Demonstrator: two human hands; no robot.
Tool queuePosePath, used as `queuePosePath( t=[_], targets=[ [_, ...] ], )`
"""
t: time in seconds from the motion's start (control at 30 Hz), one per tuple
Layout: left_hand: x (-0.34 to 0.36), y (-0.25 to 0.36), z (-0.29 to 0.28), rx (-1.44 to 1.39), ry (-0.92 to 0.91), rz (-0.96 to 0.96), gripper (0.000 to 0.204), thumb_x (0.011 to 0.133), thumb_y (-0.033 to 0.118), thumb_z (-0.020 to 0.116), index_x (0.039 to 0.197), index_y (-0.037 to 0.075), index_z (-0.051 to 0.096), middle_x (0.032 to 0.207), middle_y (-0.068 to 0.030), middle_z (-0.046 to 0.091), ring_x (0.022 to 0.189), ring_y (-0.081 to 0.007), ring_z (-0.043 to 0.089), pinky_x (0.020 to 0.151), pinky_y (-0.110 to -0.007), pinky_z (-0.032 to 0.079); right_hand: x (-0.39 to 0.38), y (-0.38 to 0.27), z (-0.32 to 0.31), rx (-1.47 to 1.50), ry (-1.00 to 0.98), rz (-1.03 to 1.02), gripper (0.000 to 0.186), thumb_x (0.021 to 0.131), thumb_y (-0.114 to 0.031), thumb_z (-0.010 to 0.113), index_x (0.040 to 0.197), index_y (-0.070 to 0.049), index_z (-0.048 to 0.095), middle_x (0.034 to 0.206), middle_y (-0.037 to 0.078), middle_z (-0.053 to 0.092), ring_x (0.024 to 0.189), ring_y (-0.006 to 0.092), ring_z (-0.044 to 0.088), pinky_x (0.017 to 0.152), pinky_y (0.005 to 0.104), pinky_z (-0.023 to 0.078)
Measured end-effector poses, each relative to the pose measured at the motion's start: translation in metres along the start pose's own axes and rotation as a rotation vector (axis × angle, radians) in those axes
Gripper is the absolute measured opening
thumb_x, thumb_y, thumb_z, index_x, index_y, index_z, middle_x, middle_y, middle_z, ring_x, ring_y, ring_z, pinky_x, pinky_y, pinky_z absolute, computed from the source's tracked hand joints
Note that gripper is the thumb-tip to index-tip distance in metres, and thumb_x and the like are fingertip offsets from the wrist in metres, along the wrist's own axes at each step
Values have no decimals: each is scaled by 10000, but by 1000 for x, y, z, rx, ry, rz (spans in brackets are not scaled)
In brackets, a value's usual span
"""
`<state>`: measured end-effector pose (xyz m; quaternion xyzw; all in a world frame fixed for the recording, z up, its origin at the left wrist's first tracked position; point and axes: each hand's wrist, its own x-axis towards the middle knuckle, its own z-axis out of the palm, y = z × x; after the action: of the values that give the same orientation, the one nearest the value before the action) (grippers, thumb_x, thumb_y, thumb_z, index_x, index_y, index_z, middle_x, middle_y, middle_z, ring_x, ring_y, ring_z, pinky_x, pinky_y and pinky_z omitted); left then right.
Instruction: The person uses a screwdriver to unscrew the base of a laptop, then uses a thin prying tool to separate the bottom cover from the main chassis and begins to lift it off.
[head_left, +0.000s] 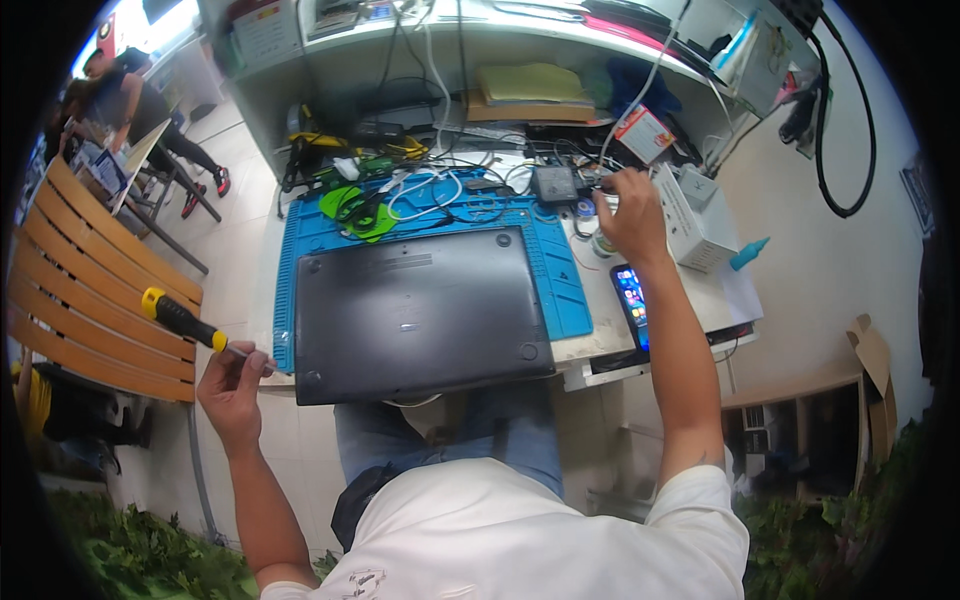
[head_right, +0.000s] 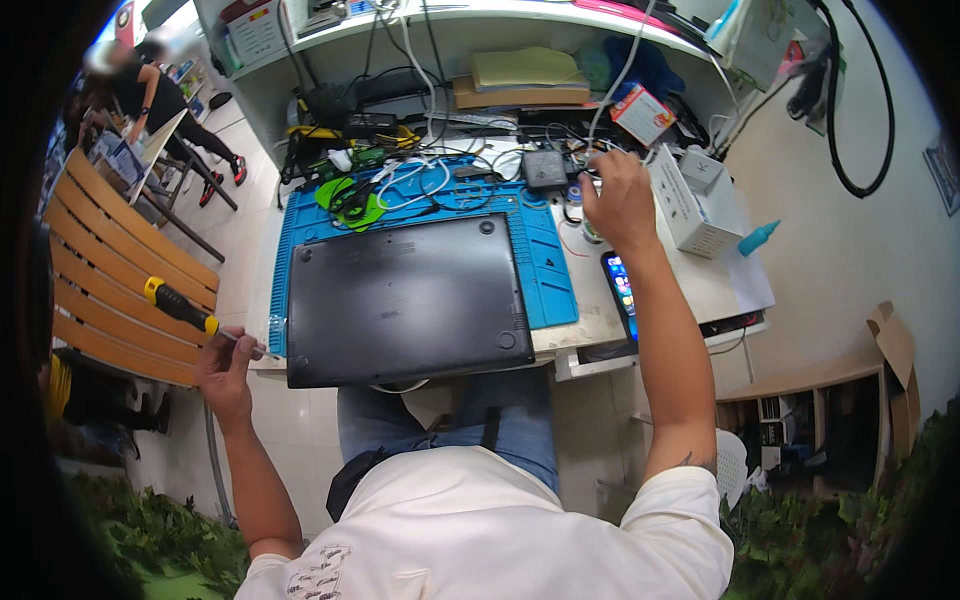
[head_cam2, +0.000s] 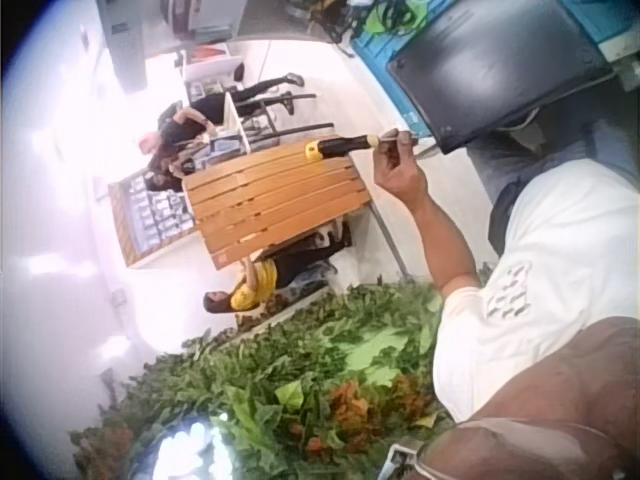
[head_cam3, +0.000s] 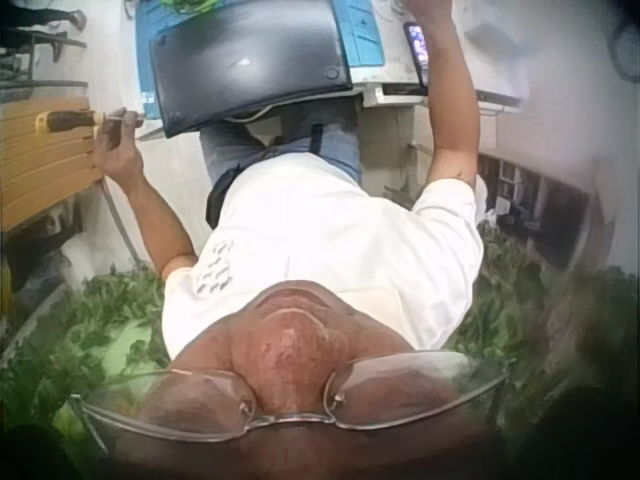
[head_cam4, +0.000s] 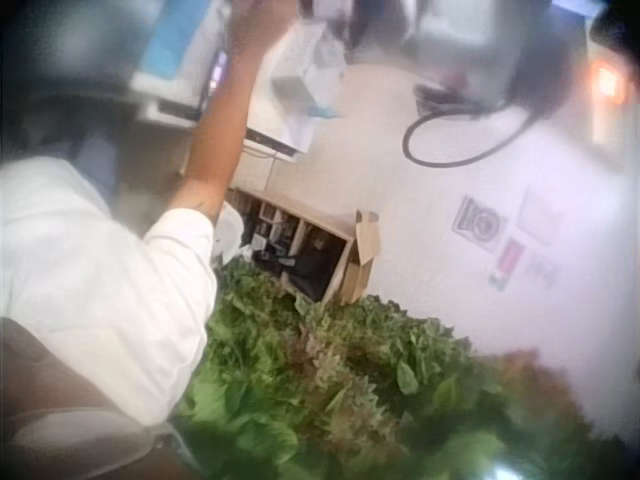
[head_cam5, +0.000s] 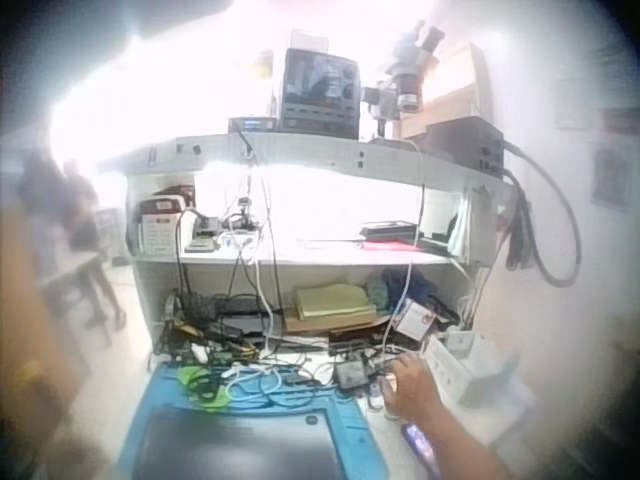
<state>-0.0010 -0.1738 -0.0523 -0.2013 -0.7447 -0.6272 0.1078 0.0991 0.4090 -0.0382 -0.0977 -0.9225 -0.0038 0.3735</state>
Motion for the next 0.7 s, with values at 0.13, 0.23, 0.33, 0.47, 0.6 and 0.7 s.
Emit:
queuePosePath(
  t=[0.13,0.23,0.33,0.47,0.6,0.7],
  targets=[
    [14,15,14,-74,-65,60,101,1052,11,723,1148,-17,735,943,-100,770,880,-169,775,827,-295,624,-7,-68,-4,288,-203,-122,187,909,-156,819,1003,-11,746,1042,154,711,1048,367,647,947,473,530],
    [29,21,29,-149,-111,78,120,1068,-7,692,1181,-29,723,1009,-105,769,928,-186,786,845,-300,637,-9,-111,-5,355,-370,-178,190,927,-165,805,1039,-21,750,1065,152,713,1084,366,648,972,468,532],
    [49,23,49,-194,-113,108,127,1063,15,714,1181,-27,735,1010,-105,773,914,-184,790,808,-297,651,-15,-134,8,374,-472,-230,206,943,-183,791,1072,-28,745,1103,152,710,1106,368,642,974,460,535],
    [74,15,72,-266,-136,57,147,1037,27,758,1173,-27,754,1010,-106,777,894,-182,792,812,-304,657,-22,-165,21,332,-411,-337,368,996,-285,745,1261,-33,710,1311,167,666,1244,390,593,1071,522,489],
    [86,10,101,-322,-235,2,163,1031,27,766,1185,-25,757,1007,-94,785,914,-172,791,836,-312,659,-36,-192,18,274,-521,-367,625,1101,-486,570,1514,-18,586,1518,231,565,1461,469,475,1223,606,383],
    [78,10,128,-292,-385,-23,180,1047,29,745,1211,-45,747,1020,-88,789,961,-171,788,876,-310,655,-47,-206,17,299,-593,-361,669,1122,-513,514,1578,-24,534,1608,244,507,1545,494,400,1265,649,319]
  ],
)
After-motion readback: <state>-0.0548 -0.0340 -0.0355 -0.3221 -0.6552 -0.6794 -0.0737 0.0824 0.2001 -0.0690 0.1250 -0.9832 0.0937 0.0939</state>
